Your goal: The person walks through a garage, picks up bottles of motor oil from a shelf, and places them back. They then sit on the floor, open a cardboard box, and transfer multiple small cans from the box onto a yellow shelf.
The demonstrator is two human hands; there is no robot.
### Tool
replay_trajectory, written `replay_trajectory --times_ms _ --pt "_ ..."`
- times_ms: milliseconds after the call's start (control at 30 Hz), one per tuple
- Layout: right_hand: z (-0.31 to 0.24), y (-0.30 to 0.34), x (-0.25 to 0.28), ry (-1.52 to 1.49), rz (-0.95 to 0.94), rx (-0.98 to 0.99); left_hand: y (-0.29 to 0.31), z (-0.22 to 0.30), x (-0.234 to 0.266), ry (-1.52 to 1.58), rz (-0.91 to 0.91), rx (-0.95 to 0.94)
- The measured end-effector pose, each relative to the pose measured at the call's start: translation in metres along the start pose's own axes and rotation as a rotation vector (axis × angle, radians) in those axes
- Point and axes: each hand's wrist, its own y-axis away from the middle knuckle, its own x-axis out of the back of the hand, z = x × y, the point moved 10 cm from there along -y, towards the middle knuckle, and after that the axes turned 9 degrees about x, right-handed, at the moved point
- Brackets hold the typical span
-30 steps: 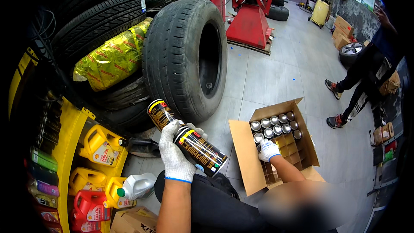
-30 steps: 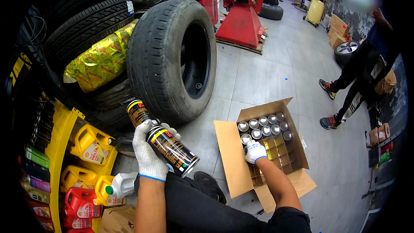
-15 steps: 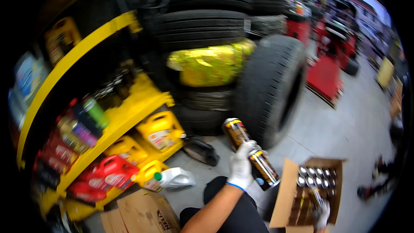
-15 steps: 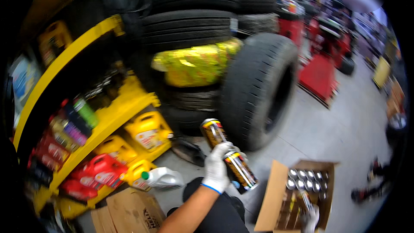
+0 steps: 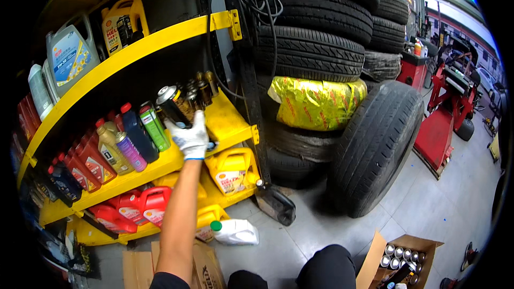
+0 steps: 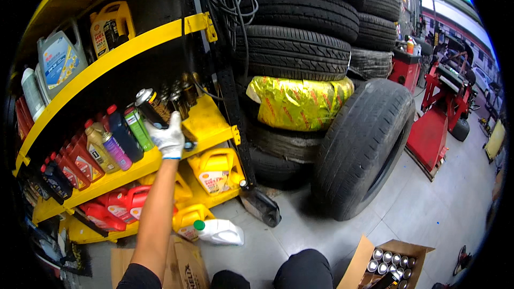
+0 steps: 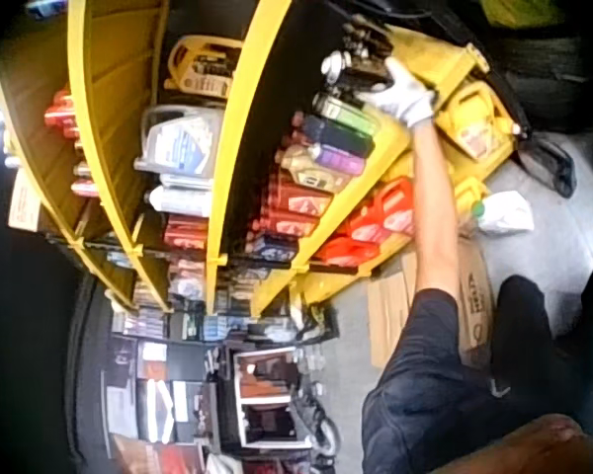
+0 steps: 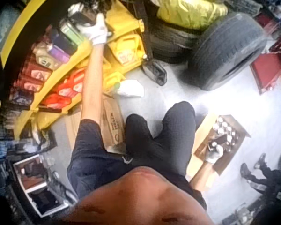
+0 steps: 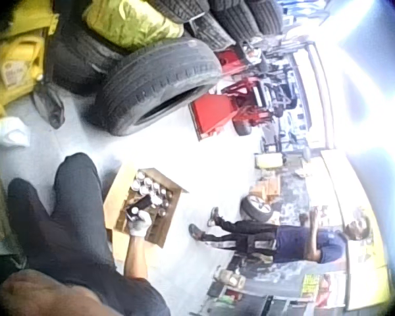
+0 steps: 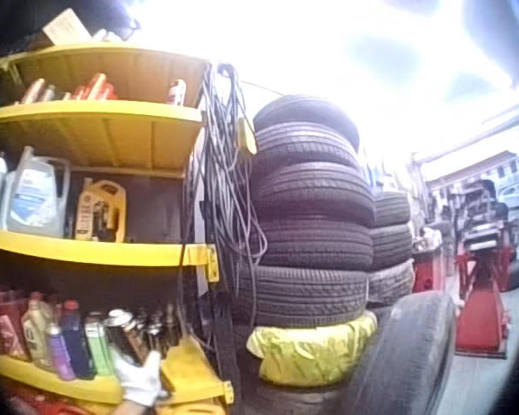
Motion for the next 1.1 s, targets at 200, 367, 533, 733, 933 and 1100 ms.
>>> replay_trajectory --times_ms 200,367,533,733,933,1100 --pt "-0.046 0.015 -0.172 0.26 -0.331 0.365 -0.072 -0.07 -0.014 -0.421 0.036 0.053" --pt "0.007 -0.036 -0.251 0.678 -0.6 0.383 -0.081 -0.124 -0.027 -0.337 0.0 0.05" --pt "0.08 0.036 -0.506 0.886 -1.259 0.732 -0.059 -0.142 -0.013 -0.36 0.013 -0.12" --pt "0.224 0.045 -0.68 0.893 -1.348 0.759 -0.03 -0.112 0.031 -0.207 -0.105 -0.024" --pt "0.299 0.043 -0.82 0.746 -1.29 0.869 -0.003 -0.123 0.069 -0.627 -0.135 0.049" --pt "0.345 0.011 -0.859 0.974 -1.196 0.754 -0.023 -0.14 0.035 -0.843 -0.213 0.456"
